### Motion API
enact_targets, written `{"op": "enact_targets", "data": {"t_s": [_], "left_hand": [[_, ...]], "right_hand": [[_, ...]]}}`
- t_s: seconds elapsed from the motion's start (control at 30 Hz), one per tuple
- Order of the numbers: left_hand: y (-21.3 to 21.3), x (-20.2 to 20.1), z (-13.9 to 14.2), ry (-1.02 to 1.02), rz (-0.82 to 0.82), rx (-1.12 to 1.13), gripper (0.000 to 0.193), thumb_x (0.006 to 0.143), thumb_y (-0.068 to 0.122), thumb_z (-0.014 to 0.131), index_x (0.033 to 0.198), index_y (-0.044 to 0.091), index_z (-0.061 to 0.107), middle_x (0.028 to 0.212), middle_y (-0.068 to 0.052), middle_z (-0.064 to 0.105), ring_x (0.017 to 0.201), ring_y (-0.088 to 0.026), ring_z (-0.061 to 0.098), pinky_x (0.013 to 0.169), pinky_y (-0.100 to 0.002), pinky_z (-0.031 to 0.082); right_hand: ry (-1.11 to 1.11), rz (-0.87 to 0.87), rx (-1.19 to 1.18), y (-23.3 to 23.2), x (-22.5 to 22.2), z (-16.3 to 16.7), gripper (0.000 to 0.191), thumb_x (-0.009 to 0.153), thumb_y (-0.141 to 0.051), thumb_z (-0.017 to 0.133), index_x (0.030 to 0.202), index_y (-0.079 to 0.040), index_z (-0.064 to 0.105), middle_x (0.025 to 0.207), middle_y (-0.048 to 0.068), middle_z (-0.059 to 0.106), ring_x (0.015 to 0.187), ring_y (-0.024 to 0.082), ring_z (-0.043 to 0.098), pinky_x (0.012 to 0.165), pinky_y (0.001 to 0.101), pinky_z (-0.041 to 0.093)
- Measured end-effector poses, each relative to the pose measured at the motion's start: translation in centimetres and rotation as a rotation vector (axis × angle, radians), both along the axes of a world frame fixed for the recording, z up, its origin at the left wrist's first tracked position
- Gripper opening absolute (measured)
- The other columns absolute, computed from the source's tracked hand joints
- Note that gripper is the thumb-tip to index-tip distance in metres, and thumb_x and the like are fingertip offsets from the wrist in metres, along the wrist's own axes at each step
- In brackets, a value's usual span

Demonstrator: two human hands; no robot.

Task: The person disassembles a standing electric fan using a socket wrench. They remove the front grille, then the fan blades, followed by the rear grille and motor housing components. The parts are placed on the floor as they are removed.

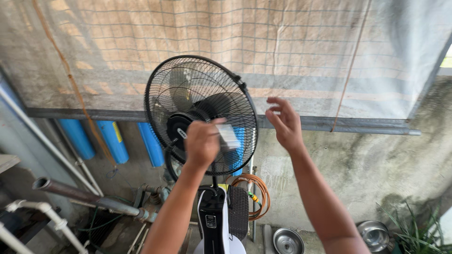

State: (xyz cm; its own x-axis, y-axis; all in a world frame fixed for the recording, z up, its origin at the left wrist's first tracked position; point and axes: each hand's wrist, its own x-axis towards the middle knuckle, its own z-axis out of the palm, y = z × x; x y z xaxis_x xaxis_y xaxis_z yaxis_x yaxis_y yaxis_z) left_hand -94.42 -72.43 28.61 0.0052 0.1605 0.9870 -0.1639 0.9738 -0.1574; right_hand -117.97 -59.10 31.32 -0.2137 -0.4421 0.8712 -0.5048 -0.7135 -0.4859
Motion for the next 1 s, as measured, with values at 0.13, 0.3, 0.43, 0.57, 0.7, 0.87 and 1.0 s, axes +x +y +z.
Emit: {"op": "enact_targets", "data": {"t_s": [0.13,0.3,0.43,0.57,0.7,0.87,1.0], "left_hand": [[-2.1,6.3,-4.8,0.177,0.069,0.549,0.049,0.086,0.038,0.080,0.122,0.006,0.068,0.118,-0.009,0.068,0.101,-0.029,0.071,0.083,-0.043,0.059],[-4.3,7.9,-4.9,-0.030,0.270,0.615,0.126,0.052,0.079,0.081,0.146,0.000,0.049,0.140,-0.021,0.057,0.115,-0.036,0.068,0.081,-0.045,0.061],[-5.3,7.3,-4.6,-0.105,0.291,0.578,0.146,0.044,0.087,0.077,0.155,0.001,0.037,0.146,-0.025,0.053,0.118,-0.038,0.066,0.082,-0.047,0.062],[-5.6,6.8,-4.8,-0.093,0.268,0.508,0.141,0.051,0.084,0.082,0.157,0.004,0.036,0.147,-0.022,0.053,0.119,-0.038,0.068,0.081,-0.045,0.064],[-5.5,6.4,-4.6,-0.112,0.274,0.531,0.132,0.053,0.078,0.086,0.154,0.006,0.039,0.146,-0.021,0.050,0.115,-0.036,0.068,0.076,-0.043,0.064],[-5.1,5.7,-4.6,-0.081,0.243,0.605,0.132,0.053,0.077,0.087,0.153,0.006,0.039,0.147,-0.021,0.050,0.114,-0.035,0.069,0.074,-0.044,0.064],[-4.6,5.2,-5.0,0.002,0.283,0.566,0.132,0.053,0.076,0.088,0.155,0.006,0.039,0.145,-0.020,0.051,0.117,-0.036,0.068,0.078,-0.046,0.064]], "right_hand": [[0.145,-0.160,0.030,-2.3,1.5,3.8,0.043,0.098,-0.012,0.068,0.139,-0.002,0.056,0.138,0.011,0.062,0.113,0.017,0.065,0.091,0.0321,0.056],[0.262,-0.297,0.034,-3.7,3.4,6.4,0.032,0.098,-0.013,0.073,0.129,-0.004,0.067,0.118,0.008,0.076,0.102,0.014,0.072,0.088,0.0316,0.058],[0.328,-0.296,-0.003,-3.7,3.7,7.1,0.033,0.096,-0.010,0.072,0.127,-0.004,0.067,0.112,0.007,0.074,0.096,0.015,0.071,0.082,0.0316,0.058],[0.399,-0.315,0.016,-3.6,3.3,7.6,0.034,0.093,-0.005,0.072,0.126,-0.003,0.068,0.111,0.007,0.074,0.094,0.015,0.070,0.080,0.0325,0.057],[0.358,-0.313,0.045,-3.5,2.8,7.6,0.028,0.092,-0.005,0.074,0.120,-0.003,0.068,0.106,0.006,0.074,0.092,0.015,0.070,0.080,0.0325,0.058],[0.334,-0.289,0.056,-2.9,1.3,6.6,0.025,0.094,-0.007,0.076,0.117,-0.002,0.067,0.106,0.006,0.074,0.097,0.015,0.073,0.088,0.0320,0.062],[0.412,-0.352,0.049,-2.1,0.4,4.3,0.028,0.093,-0.008,0.079,0.118,-0.001,0.067,0.111,0.009,0.074,0.100,0.017,0.073,0.090,0.0331,0.061]]}}
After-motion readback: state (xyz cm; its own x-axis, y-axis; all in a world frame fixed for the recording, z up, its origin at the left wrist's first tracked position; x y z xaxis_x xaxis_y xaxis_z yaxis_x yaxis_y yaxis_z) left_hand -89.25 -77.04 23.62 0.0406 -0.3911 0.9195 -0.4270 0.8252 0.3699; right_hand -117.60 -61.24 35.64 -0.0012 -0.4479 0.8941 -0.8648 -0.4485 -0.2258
